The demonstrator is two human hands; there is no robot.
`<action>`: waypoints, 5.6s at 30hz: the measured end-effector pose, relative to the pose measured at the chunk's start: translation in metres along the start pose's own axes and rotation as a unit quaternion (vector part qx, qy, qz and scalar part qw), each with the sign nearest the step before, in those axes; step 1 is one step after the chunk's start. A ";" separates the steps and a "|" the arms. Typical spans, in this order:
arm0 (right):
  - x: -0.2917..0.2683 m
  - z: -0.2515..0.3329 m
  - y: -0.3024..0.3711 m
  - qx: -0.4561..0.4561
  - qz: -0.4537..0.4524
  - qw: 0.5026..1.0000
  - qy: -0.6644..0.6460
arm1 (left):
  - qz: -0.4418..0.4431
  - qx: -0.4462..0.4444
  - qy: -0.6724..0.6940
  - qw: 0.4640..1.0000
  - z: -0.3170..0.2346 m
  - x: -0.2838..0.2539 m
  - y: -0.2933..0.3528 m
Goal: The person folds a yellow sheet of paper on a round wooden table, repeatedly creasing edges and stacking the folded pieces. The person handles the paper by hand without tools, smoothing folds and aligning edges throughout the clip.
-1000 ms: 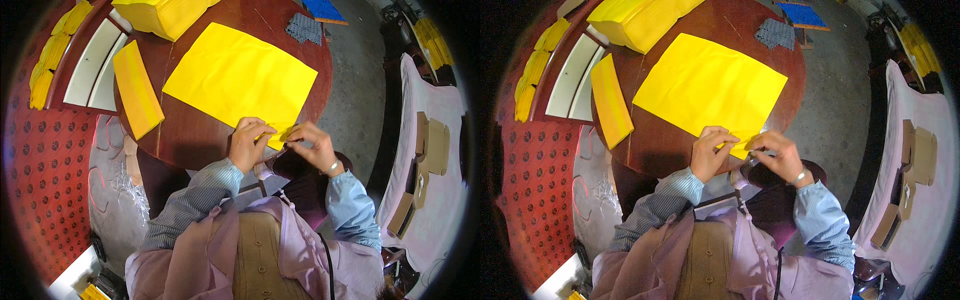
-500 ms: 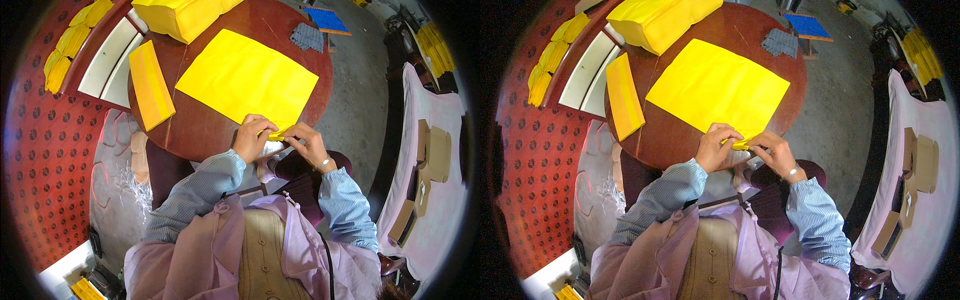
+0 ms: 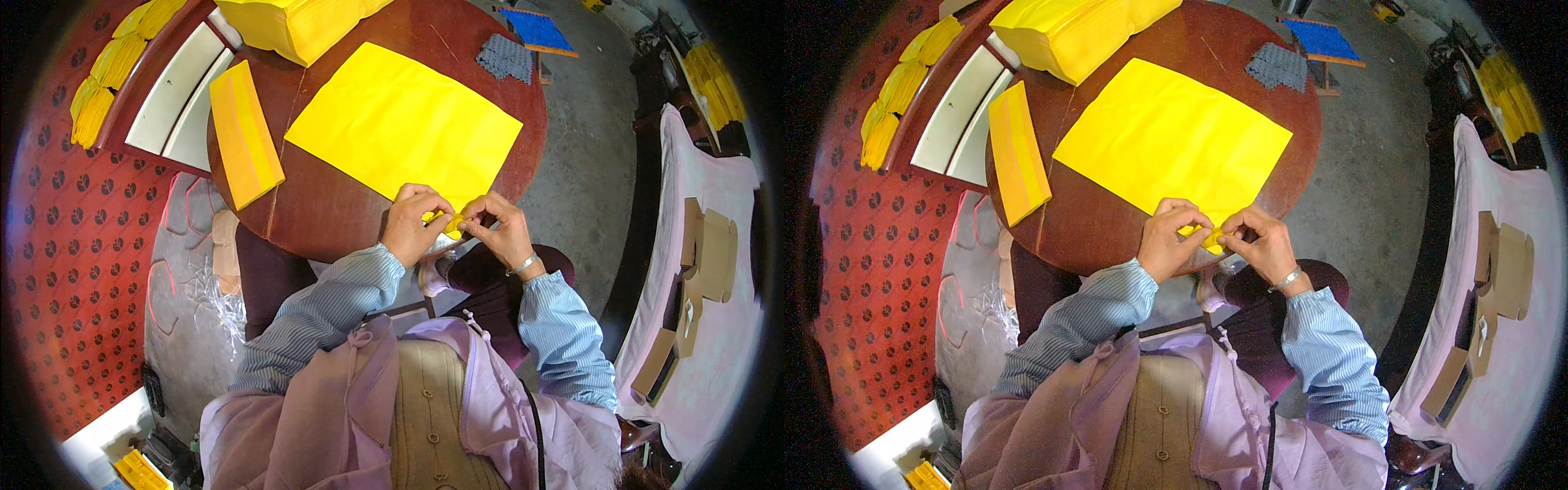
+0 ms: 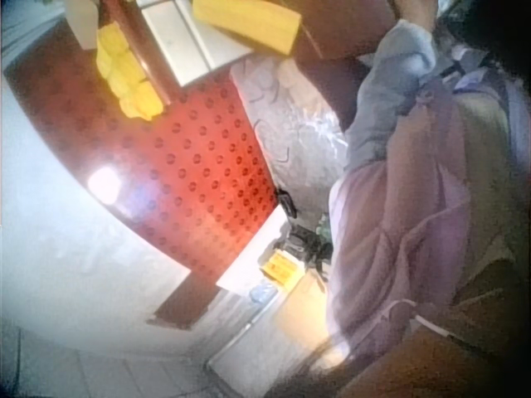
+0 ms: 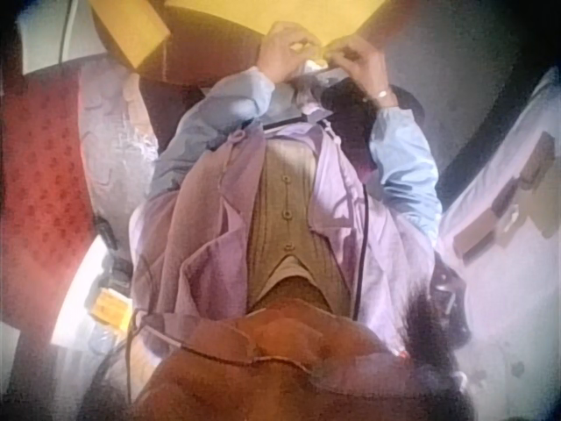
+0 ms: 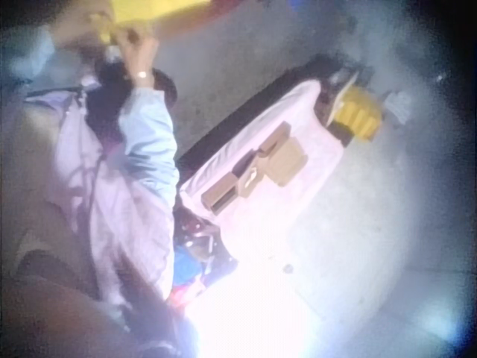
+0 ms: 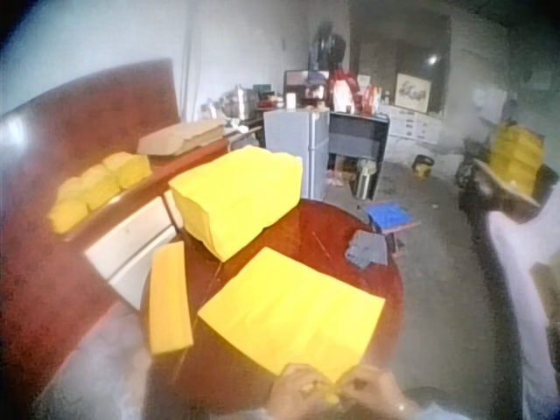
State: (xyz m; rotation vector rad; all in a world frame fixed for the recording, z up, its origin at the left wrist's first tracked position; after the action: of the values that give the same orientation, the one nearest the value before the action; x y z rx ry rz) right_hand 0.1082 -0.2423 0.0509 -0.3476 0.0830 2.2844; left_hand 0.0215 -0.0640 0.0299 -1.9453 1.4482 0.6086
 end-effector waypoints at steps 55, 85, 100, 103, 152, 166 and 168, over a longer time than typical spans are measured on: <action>-0.003 0.000 0.008 -0.010 -0.005 0.999 0.048 | -0.012 -0.040 0.055 0.998 0.002 0.003 0.001; -0.001 0.000 0.004 0.022 -0.004 0.999 0.028 | 0.012 0.042 0.015 0.999 -0.002 -0.004 0.001; -0.001 0.003 0.003 0.017 0.003 1.000 0.026 | -0.005 0.048 0.000 0.999 -0.004 -0.004 0.001; -0.002 0.004 0.003 0.020 -0.001 1.000 0.021 | -0.013 0.037 0.003 0.999 -0.005 -0.004 0.000; -0.131 -0.064 -0.274 0.079 -0.085 0.834 0.540 | 0.016 0.044 0.040 0.998 -0.006 -0.008 -0.001; 0.003 0.027 0.028 -0.120 0.058 0.984 0.116 | 0.008 0.036 0.003 0.999 -0.004 -0.006 -0.002; 0.008 0.028 0.023 -0.137 0.071 0.978 0.141 | 0.014 0.031 0.007 0.999 -0.003 -0.006 -0.001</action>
State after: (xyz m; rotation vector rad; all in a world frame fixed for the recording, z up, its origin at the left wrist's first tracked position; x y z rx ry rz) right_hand 0.0793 -0.2472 0.0742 -0.8337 -0.0672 2.3764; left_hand 0.0211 -0.0622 0.0367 -1.8892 1.4872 0.5569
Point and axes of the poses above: each hand's wrist, its own y-axis away from the middle knuckle, its own x-axis out of the palm, z = x × y, the point moved 5 cm from there along -y, towards the middle knuckle, and after that the axes turned 14 degrees about -y, right-handed, at the moved point
